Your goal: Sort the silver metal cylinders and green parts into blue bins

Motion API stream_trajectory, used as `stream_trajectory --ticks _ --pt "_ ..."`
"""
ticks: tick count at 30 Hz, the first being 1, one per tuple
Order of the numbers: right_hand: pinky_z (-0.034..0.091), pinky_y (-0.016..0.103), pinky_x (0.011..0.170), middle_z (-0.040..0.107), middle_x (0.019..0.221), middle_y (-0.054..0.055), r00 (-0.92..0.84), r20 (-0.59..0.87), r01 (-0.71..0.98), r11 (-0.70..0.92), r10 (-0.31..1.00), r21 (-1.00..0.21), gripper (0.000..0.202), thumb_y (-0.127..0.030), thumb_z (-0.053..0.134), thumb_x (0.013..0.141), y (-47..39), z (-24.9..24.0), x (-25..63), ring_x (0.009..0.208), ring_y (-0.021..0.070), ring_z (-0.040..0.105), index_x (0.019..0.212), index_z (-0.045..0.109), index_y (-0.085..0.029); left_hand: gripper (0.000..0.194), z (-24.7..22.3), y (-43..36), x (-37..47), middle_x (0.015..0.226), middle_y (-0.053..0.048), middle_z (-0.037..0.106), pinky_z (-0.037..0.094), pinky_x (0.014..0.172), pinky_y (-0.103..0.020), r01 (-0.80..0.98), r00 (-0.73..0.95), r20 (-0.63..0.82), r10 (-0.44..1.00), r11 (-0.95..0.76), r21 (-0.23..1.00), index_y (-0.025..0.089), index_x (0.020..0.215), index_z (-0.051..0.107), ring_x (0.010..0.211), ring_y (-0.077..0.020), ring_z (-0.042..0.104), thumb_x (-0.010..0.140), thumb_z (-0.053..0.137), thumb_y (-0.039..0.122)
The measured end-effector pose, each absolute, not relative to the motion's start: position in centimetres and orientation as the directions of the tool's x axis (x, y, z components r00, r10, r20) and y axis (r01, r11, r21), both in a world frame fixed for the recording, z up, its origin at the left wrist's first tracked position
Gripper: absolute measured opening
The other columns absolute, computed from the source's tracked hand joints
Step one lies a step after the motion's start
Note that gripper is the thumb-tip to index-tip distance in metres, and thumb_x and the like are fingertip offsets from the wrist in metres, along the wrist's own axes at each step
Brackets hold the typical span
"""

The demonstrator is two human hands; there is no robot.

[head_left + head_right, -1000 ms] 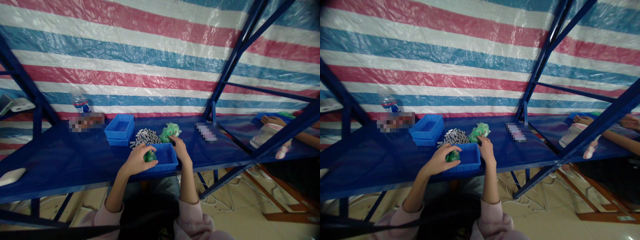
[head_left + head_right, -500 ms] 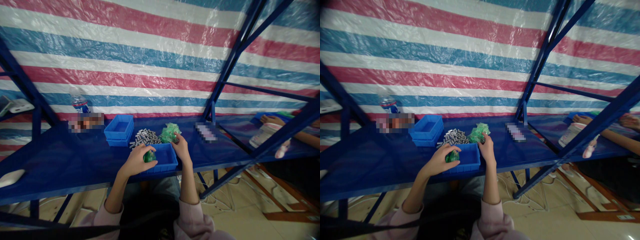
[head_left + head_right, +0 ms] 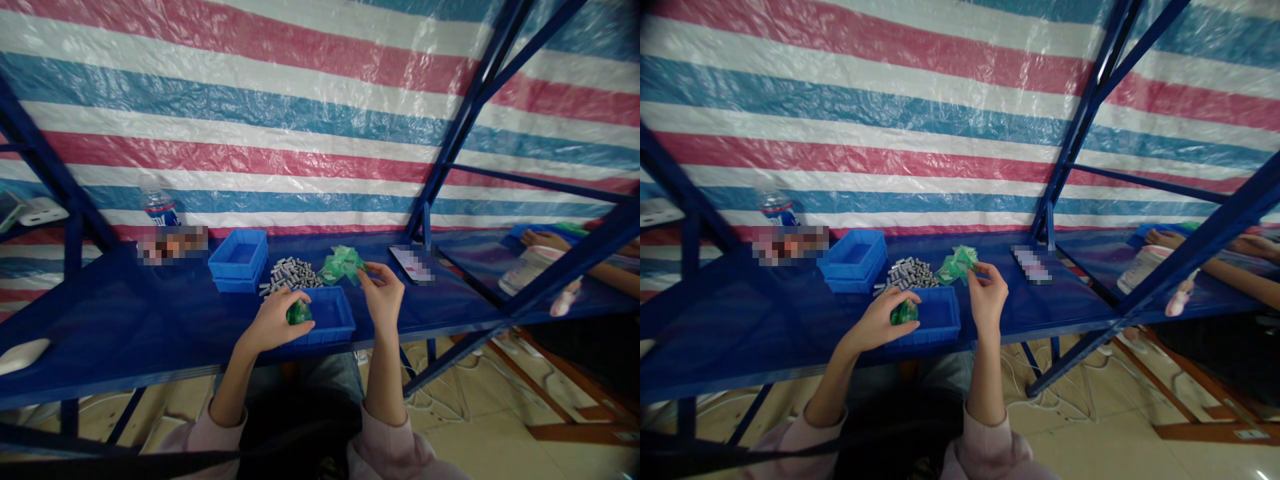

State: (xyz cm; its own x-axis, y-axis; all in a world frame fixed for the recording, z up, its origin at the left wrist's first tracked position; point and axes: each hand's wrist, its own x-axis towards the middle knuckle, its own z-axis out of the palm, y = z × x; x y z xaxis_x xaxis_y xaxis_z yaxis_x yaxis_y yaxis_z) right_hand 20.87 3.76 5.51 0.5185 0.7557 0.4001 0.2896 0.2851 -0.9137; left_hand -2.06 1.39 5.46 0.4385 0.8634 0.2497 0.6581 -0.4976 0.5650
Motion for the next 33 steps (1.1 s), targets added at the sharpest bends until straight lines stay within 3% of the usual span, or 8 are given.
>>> stream_trajectory --ticks 7,16,28,33 --pt "0.050 0.026 0.048 0.071 0.083 0.008 0.333 0.342 0.249 0.268 0.879 -0.931 0.031 -0.039 0.067 0.071 1.5 7.2 19.3 0.056 0.0168 0.064 0.091 0.068 -0.014 0.036 5.4 1.5 -2.0 0.091 -0.003 0.057 0.043 0.083 -0.033 0.657 0.442 0.249 0.862 -0.500 0.564 0.025 0.103 0.063 0.086 -0.0212 0.056 0.074 0.067 0.044" --pt "0.050 0.025 0.052 0.071 0.073 0.003 0.030 0.301 0.497 0.248 0.953 -0.832 0.015 -0.022 0.059 0.075 0.4 7.3 18.5 0.058 0.0158 0.063 0.083 0.071 -0.018 0.034 5.4 1.5 -2.0 0.090 -0.003 0.057 0.043 0.082 -0.033 0.654 0.447 0.262 0.855 -0.513 0.556 0.025 0.103 0.063 0.085 -0.0211 0.056 0.074 0.067 0.043" --pt "0.052 0.027 0.066 0.073 0.078 0.006 -0.090 0.251 0.678 0.244 0.964 -0.694 0.021 -0.010 0.055 0.077 0.9 6.8 16.6 0.073 0.0197 0.069 0.086 0.072 -0.017 0.034 5.5 1.5 -1.9 0.089 -0.002 0.057 0.043 0.081 -0.032 0.644 0.443 0.267 0.856 -0.512 0.569 0.025 0.103 0.063 0.085 -0.0209 0.056 0.072 0.068 0.039" --pt "0.051 0.026 0.067 0.074 0.082 0.008 -0.114 0.200 0.690 0.223 0.973 -0.688 0.025 -0.007 0.055 0.077 0.8 6.9 16.2 0.078 0.0205 0.069 0.094 0.071 -0.015 0.035 5.4 1.5 -2.0 0.090 -0.003 0.058 0.043 0.083 -0.033 0.643 0.448 0.270 0.852 -0.517 0.565 0.025 0.104 0.063 0.087 -0.0215 0.056 0.072 0.068 0.040"
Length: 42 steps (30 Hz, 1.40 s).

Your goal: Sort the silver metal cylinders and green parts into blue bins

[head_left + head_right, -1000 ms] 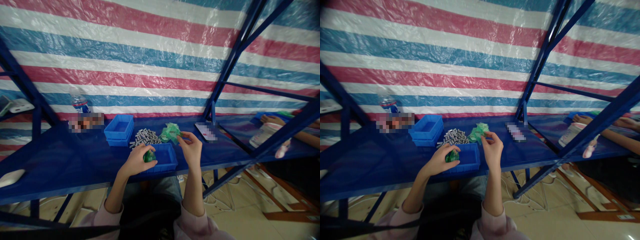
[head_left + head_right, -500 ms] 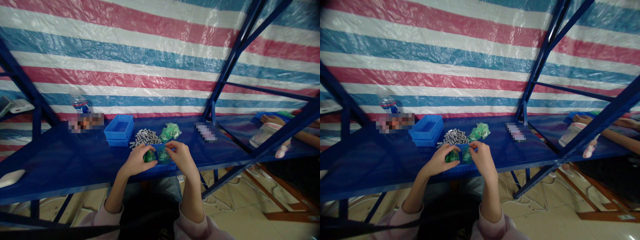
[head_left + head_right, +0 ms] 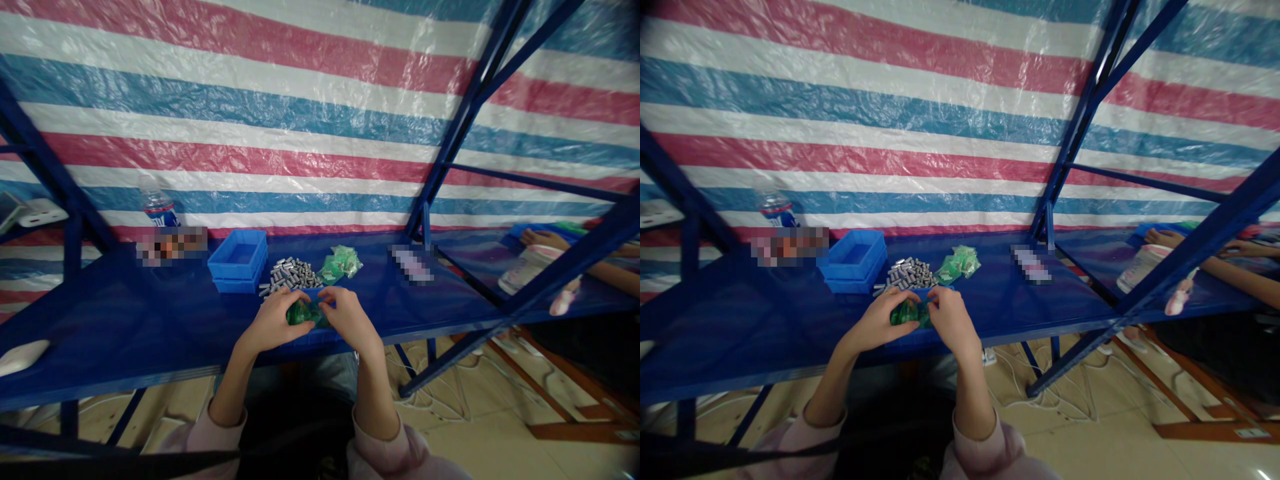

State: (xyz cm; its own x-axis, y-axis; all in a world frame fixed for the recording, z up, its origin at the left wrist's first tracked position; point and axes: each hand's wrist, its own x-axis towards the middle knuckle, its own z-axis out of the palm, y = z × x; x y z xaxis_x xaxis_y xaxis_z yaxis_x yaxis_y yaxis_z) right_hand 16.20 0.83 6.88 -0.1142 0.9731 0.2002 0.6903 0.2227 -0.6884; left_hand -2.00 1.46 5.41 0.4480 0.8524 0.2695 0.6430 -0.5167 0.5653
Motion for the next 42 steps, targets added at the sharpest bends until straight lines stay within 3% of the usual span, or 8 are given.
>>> stream_trajectory --ticks 10,16,23,32,42 --pt "0.051 0.028 0.071 0.070 0.073 0.004 -0.186 0.237 0.623 0.301 0.954 -0.722 0.044 0.001 0.044 0.076 0.68 6.58 16.11 0.069 0.0170 0.065 0.110 0.066 -0.015 0.034 5.20 1.61 -2.06 0.096 -0.003 0.060 0.043 0.086 -0.035 0.634 0.466 0.273 0.841 -0.533 0.560 0.024 0.103 0.060 0.092 -0.0228 0.056 0.074 0.066 0.040" --pt "0.051 0.027 0.071 0.071 0.087 0.007 -0.247 0.195 0.573 0.306 0.949 -0.760 0.052 0.002 0.044 0.071 0.47 6.57 16.24 0.074 0.0165 0.065 0.118 0.061 -0.013 0.034 5.40 1.62 -2.13 0.100 -0.004 0.061 0.042 0.088 -0.036 0.610 0.498 0.286 0.819 -0.565 0.555 0.023 0.105 0.058 0.096 -0.0236 0.056 0.077 0.065 0.041" --pt "0.050 0.023 0.062 0.069 0.088 0.004 -0.272 0.140 0.492 0.263 0.952 -0.830 0.056 0.002 0.046 0.067 0.34 6.98 15.81 0.068 0.0135 0.064 0.120 0.057 -0.016 0.043 5.11 1.72 -2.18 0.109 -0.006 0.060 0.041 0.090 -0.037 0.612 0.500 0.285 0.818 -0.566 0.553 0.023 0.114 0.054 0.102 -0.0248 0.055 0.077 0.065 0.042" --pt "0.049 0.022 0.062 0.067 0.089 0.004 -0.276 0.112 0.478 0.238 0.955 -0.845 0.062 0.001 0.051 0.067 0.54 7.12 15.76 0.068 0.0124 0.062 0.127 0.051 -0.014 0.049 5.62 1.57 -1.99 0.095 -0.005 0.060 0.044 0.081 -0.034 0.655 0.501 0.258 0.826 -0.557 0.511 0.022 0.110 0.058 0.090 -0.0238 0.057 0.074 0.066 0.055" --pt "0.048 0.023 0.065 0.064 0.080 0.001 -0.291 0.128 0.491 0.263 0.948 -0.831 0.055 0.000 0.055 0.068 0.67 7.03 15.89 0.068 0.0122 0.060 0.121 0.056 -0.015 0.054 5.48 1.59 -1.92 0.090 -0.004 0.057 0.043 0.079 -0.033 0.696 0.466 0.235 0.853 -0.518 0.497 0.024 0.105 0.060 0.085 -0.0232 0.057 0.070 0.065 0.063"
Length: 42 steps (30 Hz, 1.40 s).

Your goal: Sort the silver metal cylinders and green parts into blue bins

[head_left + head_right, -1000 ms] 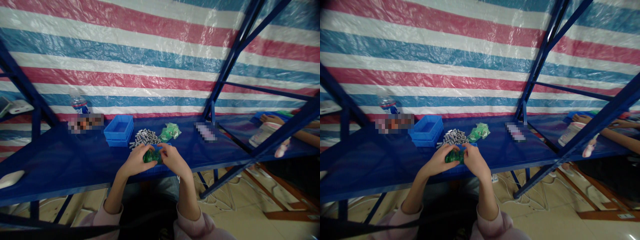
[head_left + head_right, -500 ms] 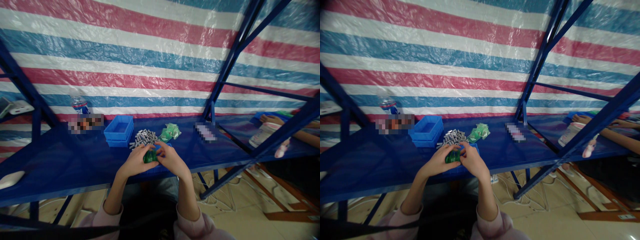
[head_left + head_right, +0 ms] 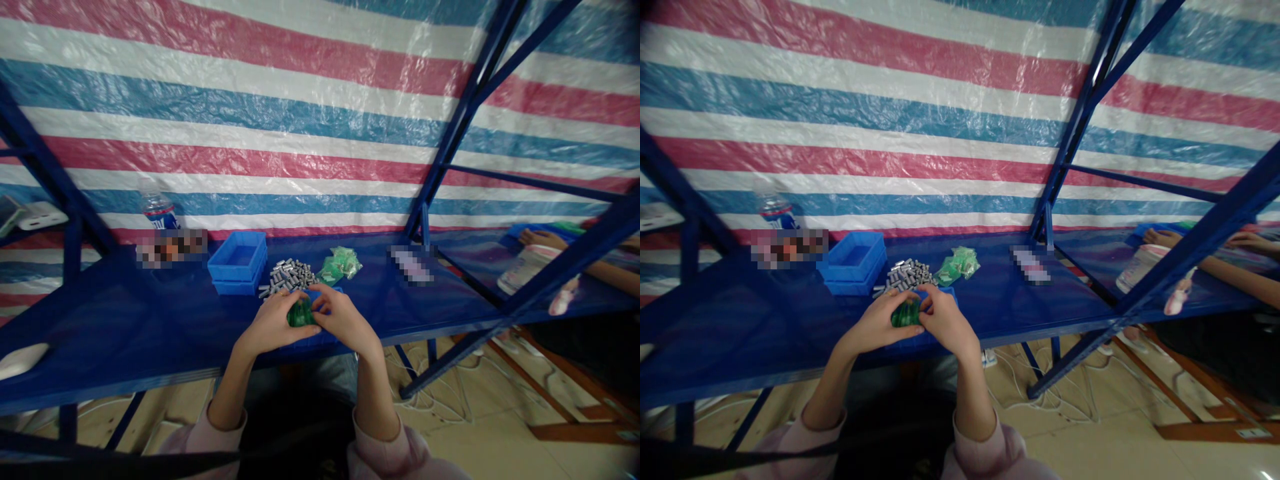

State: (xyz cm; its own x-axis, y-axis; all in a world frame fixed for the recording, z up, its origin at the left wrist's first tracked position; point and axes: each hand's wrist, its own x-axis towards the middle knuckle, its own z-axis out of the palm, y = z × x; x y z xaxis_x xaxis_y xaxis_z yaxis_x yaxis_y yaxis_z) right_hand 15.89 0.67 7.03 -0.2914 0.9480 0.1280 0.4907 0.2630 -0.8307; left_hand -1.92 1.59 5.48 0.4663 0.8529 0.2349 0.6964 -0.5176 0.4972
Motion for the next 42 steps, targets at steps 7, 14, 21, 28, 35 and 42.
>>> stream_trajectory --ticks 7,14,21,28,35,42 --pt "0.046 0.024 0.066 0.064 0.077 0.000 -0.299 0.154 0.509 0.294 0.942 -0.809 0.053 0.000 0.055 0.069 0.7 7.0 15.9 0.067 0.0127 0.059 0.120 0.057 -0.013 0.055 5.4 1.6 -1.8 0.089 -0.005 0.058 0.043 0.078 -0.033 0.709 0.446 0.236 0.864 -0.501 0.496 0.023 0.104 0.062 0.086 -0.0240 0.057 0.068 0.067 0.063" --pt "0.046 0.023 0.066 0.064 0.076 0.000 -0.319 0.170 0.519 0.322 0.932 -0.792 0.055 0.000 0.055 0.070 0.9 6.7 16.4 0.067 0.0122 0.059 0.123 0.057 -0.014 0.041 5.5 1.4 -1.6 0.087 -0.004 0.058 0.043 0.077 -0.031 0.702 0.423 0.251 0.871 -0.490 0.516 0.024 0.098 0.064 0.086 -0.0227 0.057 0.071 0.068 0.053" --pt "0.047 0.024 0.067 0.065 0.077 0.000 -0.312 0.184 0.509 0.328 0.932 -0.796 0.054 -0.003 0.057 0.070 1.0 6.7 17.2 0.067 0.0126 0.060 0.122 0.057 -0.016 0.036 5.5 1.3 -1.6 0.087 -0.003 0.059 0.043 0.080 -0.032 0.704 0.418 0.253 0.873 -0.487 0.517 0.024 0.097 0.064 0.087 -0.0227 0.057 0.072 0.067 0.050" --pt "0.041 0.022 0.058 0.062 0.063 -0.002 -0.357 0.129 0.524 0.312 0.925 -0.792 0.050 -0.007 0.056 0.074 0.9 6.7 17.0 0.058 0.0120 0.056 0.124 0.057 -0.015 0.039 5.5 1.5 -1.6 0.086 -0.003 0.058 0.044 0.077 -0.031 0.698 0.418 0.254 0.872 -0.488 0.525 0.024 0.100 0.064 0.085 -0.0221 0.058 0.071 0.068 0.050" --pt "0.036 0.021 0.052 0.055 0.053 -0.006 -0.393 0.091 0.520 0.303 0.915 -0.799 0.057 -0.006 0.051 0.074 0.7 7.1 16.6 0.049 0.0100 0.049 0.131 0.052 -0.014 0.058 5.5 1.3 -1.4 0.091 -0.006 0.059 0.044 0.078 -0.032 0.720 0.403 0.250 0.881 -0.473 0.508 0.021 0.104 0.063 0.090 -0.0247 0.058 0.065 0.069 0.063" --pt "0.035 0.021 0.051 0.052 0.053 -0.007 -0.401 0.088 0.518 0.305 0.912 -0.799 0.058 -0.006 0.049 0.076 0.6 7.4 16.6 0.051 0.0107 0.048 0.134 0.049 -0.014 0.048 5.5 1.4 -1.4 0.088 -0.005 0.059 0.044 0.078 -0.032 0.709 0.412 0.252 0.875 -0.482 0.514 0.022 0.101 0.065 0.088 -0.0238 0.058 0.071 0.065 0.060"
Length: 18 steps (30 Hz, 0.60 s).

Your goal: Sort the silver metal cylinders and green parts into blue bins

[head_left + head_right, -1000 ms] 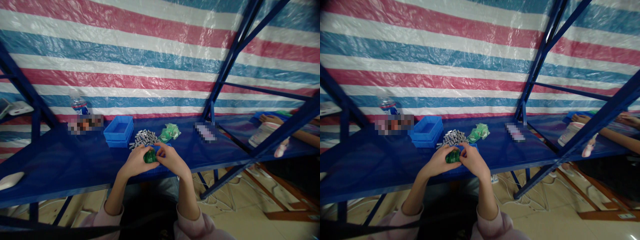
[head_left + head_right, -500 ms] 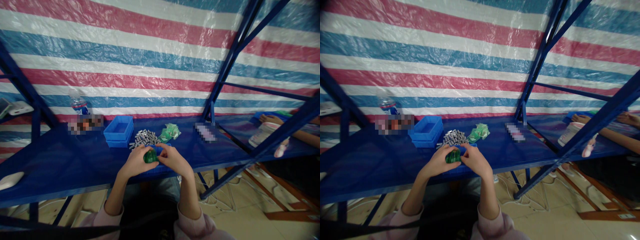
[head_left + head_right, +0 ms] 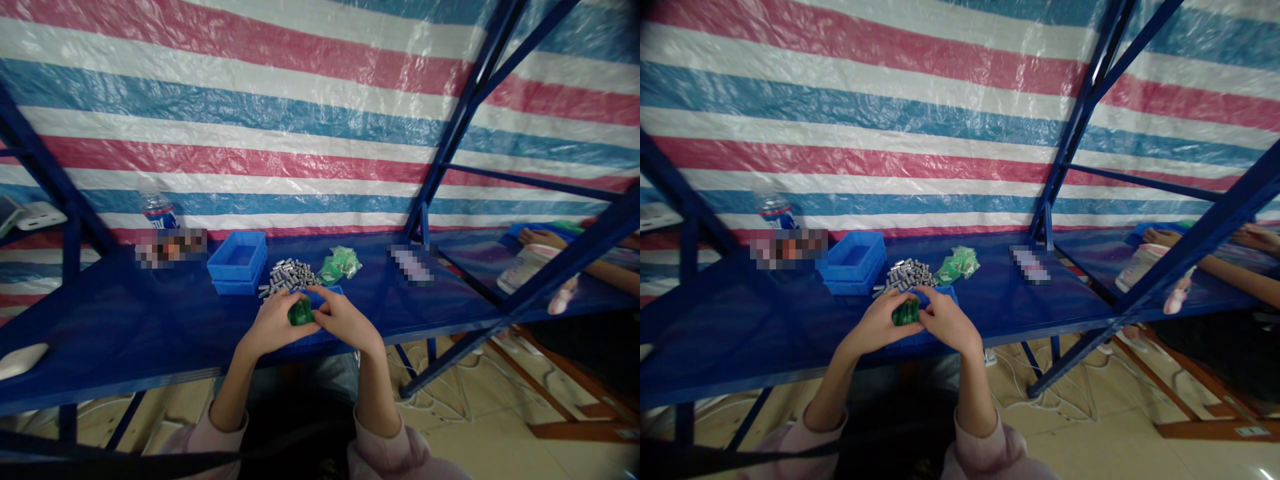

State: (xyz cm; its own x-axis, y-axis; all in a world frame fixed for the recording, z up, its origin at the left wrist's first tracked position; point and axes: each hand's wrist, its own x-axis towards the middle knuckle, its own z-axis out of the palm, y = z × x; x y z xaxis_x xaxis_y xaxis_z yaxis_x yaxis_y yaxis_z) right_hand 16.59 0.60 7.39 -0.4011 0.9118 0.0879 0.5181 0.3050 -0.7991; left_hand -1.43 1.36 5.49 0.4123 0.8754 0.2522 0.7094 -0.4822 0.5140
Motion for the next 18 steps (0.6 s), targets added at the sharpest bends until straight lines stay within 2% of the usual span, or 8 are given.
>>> stream_trajectory --ticks 4,7,10,13,15,18 --pt "0.037 0.023 0.054 0.055 0.056 -0.006 -0.430 0.104 0.493 0.330 0.897 -0.805 0.054 -0.010 0.050 0.080 0.7 7.2 17.0 0.053 0.0115 0.051 0.134 0.049 -0.016 0.042 5.5 1.4 -1.4 0.088 -0.005 0.060 0.043 0.079 -0.032 0.703 0.407 0.273 0.872 -0.490 0.516 0.023 0.100 0.065 0.089 -0.0235 0.058 0.074 0.064 0.055" --pt "0.042 0.024 0.060 0.062 0.063 -0.004 -0.405 0.179 0.433 0.361 0.896 -0.826 0.052 -0.015 0.051 0.083 0.9 7.2 17.5 0.059 0.0126 0.056 0.135 0.046 -0.016 0.041 5.6 1.3 -1.4 0.088 -0.005 0.060 0.043 0.078 -0.032 0.709 0.402 0.261 0.878 -0.479 0.518 0.022 0.099 0.066 0.088 -0.0233 0.058 0.074 0.065 0.055" --pt "0.045 0.025 0.066 0.068 0.075 0.000 -0.199 0.339 0.402 0.392 0.919 -0.827 0.048 -0.020 0.049 0.086 1.7 7.1 18.3 0.070 0.0143 0.061 0.134 0.045 -0.015 0.041 5.6 1.2 -1.4 0.088 -0.004 0.059 0.043 0.078 -0.032 0.711 0.397 0.255 0.882 -0.471 0.522 0.023 0.098 0.066 0.086 -0.0228 0.058 0.073 0.066 0.055" --pt "0.047 0.027 0.068 0.068 0.087 0.005 0.051 0.450 0.471 0.376 0.892 -0.798 0.041 -0.022 0.047 0.086 3.3 6.1 19.7 0.080 0.0174 0.063 0.126 0.052 -0.015 0.041 5.5 1.2 -1.4 0.089 -0.004 0.059 0.043 0.080 -0.032 0.711 0.387 0.264 0.883 -0.469 0.524 0.024 0.099 0.066 0.088 -0.0228 0.058 0.073 0.066 0.056" --pt "0.048 0.030 0.073 0.068 0.094 0.008 0.121 0.451 0.545 0.320 0.884 -0.774 0.038 -0.020 0.047 0.085 4.4 4.9 20.7 0.086 0.0198 0.063 0.121 0.057 -0.014 0.040 5.5 1.2 -1.4 0.090 -0.004 0.059 0.043 0.081 -0.032 0.712 0.389 0.261 0.884 -0.468 0.523 0.024 0.098 0.066 0.088 -0.0227 0.058 0.073 0.066 0.056" --pt "0.048 0.035 0.084 0.066 0.108 0.011 0.101 0.447 0.620 0.295 0.889 -0.727 0.035 -0.016 0.046 0.083 5.8 3.2 21.6 0.101 0.0225 0.060 0.113 0.063 -0.015 0.040 5.5 1.2 -1.5 0.090 -0.004 0.060 0.044 0.082 -0.032 0.712 0.389 0.259 0.884 -0.467 0.525 0.025 0.098 0.066 0.087 -0.0223 0.058 0.073 0.066 0.056"
